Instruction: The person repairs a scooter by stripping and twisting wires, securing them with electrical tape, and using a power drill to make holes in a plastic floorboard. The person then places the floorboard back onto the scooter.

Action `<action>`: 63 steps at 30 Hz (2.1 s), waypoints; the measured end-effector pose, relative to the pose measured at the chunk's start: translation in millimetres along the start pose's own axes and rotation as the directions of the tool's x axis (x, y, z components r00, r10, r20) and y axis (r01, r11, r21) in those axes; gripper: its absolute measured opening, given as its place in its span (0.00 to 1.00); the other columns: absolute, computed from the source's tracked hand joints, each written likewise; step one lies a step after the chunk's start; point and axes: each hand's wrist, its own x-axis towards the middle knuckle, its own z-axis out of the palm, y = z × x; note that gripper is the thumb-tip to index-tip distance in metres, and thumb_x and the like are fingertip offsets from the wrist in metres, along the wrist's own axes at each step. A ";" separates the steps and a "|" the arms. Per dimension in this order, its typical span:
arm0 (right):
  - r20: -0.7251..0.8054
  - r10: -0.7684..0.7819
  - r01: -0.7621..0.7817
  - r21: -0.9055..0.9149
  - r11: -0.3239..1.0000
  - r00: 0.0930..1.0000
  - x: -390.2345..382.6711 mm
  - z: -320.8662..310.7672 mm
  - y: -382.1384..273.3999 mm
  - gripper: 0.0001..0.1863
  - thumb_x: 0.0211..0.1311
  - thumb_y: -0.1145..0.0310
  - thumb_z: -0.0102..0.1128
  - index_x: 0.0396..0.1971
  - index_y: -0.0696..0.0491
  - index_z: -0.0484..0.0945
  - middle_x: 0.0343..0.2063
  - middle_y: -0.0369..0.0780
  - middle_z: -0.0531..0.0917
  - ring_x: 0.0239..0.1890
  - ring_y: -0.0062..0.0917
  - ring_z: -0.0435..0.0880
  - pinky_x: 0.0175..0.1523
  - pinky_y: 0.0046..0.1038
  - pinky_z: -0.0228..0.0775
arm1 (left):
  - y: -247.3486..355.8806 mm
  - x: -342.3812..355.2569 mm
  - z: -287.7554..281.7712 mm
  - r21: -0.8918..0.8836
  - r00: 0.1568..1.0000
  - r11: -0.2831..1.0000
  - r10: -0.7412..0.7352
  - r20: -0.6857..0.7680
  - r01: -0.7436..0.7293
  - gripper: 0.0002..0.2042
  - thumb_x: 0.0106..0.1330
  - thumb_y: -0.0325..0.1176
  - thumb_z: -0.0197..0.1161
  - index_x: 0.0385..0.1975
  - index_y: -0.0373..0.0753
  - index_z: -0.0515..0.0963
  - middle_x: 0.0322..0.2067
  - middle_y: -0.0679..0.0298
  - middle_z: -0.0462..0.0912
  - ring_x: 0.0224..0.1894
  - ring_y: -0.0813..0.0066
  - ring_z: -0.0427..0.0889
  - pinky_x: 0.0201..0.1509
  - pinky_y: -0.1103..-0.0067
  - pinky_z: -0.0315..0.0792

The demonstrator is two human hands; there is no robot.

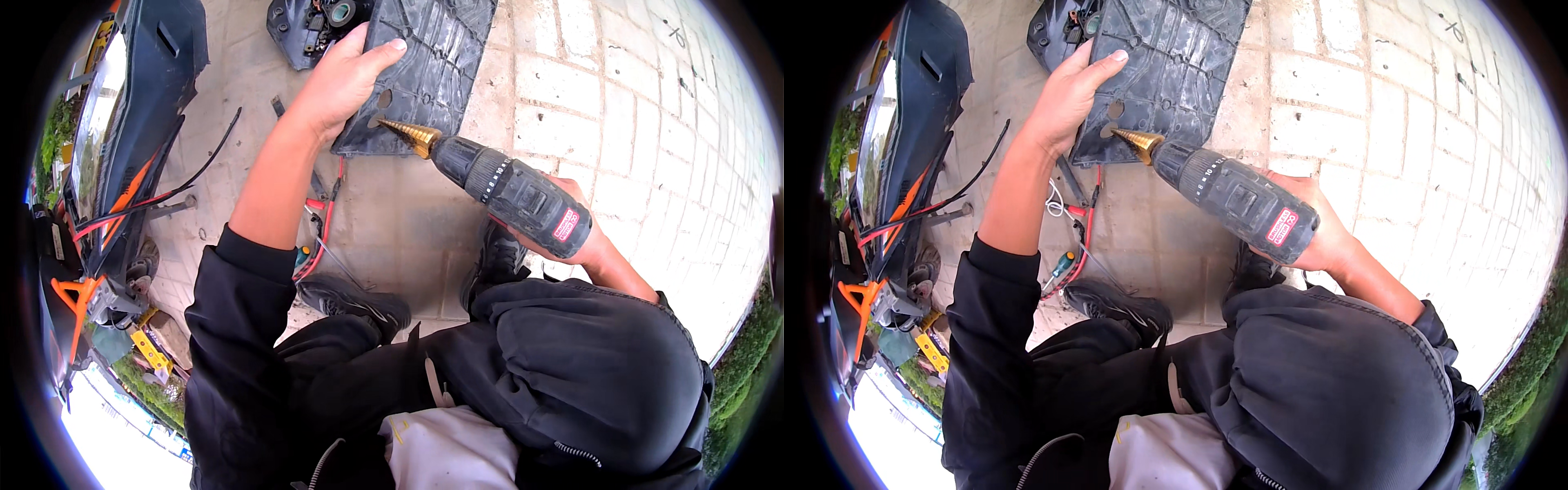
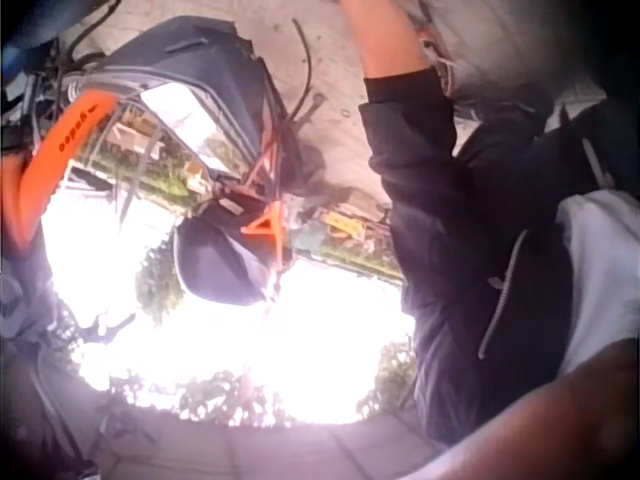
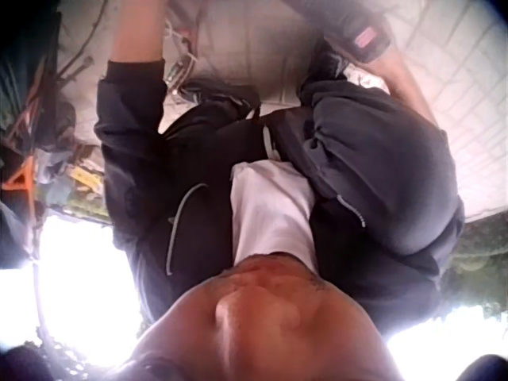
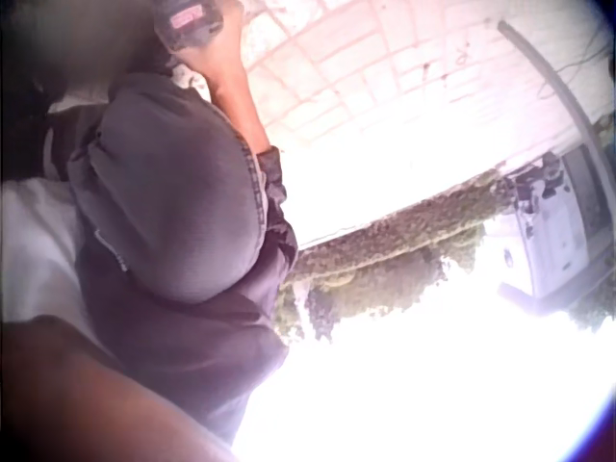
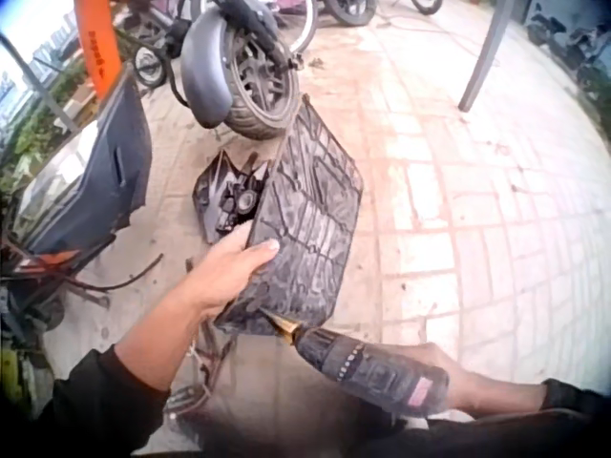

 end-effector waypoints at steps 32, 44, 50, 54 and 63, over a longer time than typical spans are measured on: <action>-0.092 -0.002 0.007 0.050 0.999 0.996 18.3 43.8 18.0 0.26 0.48 0.73 0.68 0.50 0.58 0.75 0.40 0.44 0.83 0.41 0.32 0.85 0.48 0.26 0.75 | -11.4 11.0 8.5 0.148 0.974 0.973 0.195 -0.118 -0.177 0.16 0.63 0.22 0.49 0.51 0.30 0.73 0.43 0.61 0.80 0.44 0.75 0.76 0.52 0.78 0.69; -0.140 -0.058 0.061 0.014 0.998 0.988 19.9 44.4 17.8 0.25 0.48 0.73 0.69 0.49 0.59 0.76 0.39 0.44 0.83 0.38 0.33 0.85 0.46 0.27 0.76 | -8.3 9.2 11.7 0.100 0.976 0.980 0.186 -0.116 -0.175 0.17 0.63 0.22 0.49 0.51 0.30 0.73 0.42 0.61 0.80 0.43 0.75 0.77 0.51 0.79 0.70; -0.152 -0.079 0.078 -0.007 0.997 0.985 22.7 45.1 17.9 0.25 0.49 0.73 0.68 0.50 0.59 0.75 0.41 0.45 0.83 0.40 0.33 0.85 0.47 0.27 0.76 | -9.8 10.1 7.9 0.082 0.980 0.986 0.155 -0.124 -0.145 0.16 0.63 0.22 0.49 0.50 0.30 0.73 0.41 0.62 0.80 0.41 0.76 0.77 0.49 0.79 0.70; -0.131 -0.063 0.063 -0.005 0.998 0.989 23.4 44.7 15.2 0.25 0.49 0.73 0.68 0.50 0.59 0.75 0.41 0.45 0.83 0.40 0.32 0.85 0.47 0.27 0.76 | -7.9 9.4 9.8 0.059 0.980 0.988 0.149 -0.130 -0.143 0.16 0.63 0.22 0.49 0.50 0.30 0.74 0.41 0.62 0.80 0.41 0.76 0.77 0.49 0.79 0.71; -0.118 -0.037 0.042 0.041 0.998 0.992 25.3 46.3 11.6 0.24 0.50 0.73 0.68 0.50 0.58 0.76 0.38 0.43 0.84 0.38 0.31 0.86 0.45 0.26 0.76 | -5.8 7.4 16.3 0.150 0.974 0.974 0.187 -0.127 -0.167 0.16 0.63 0.23 0.49 0.51 0.29 0.73 0.43 0.59 0.80 0.44 0.74 0.77 0.52 0.78 0.69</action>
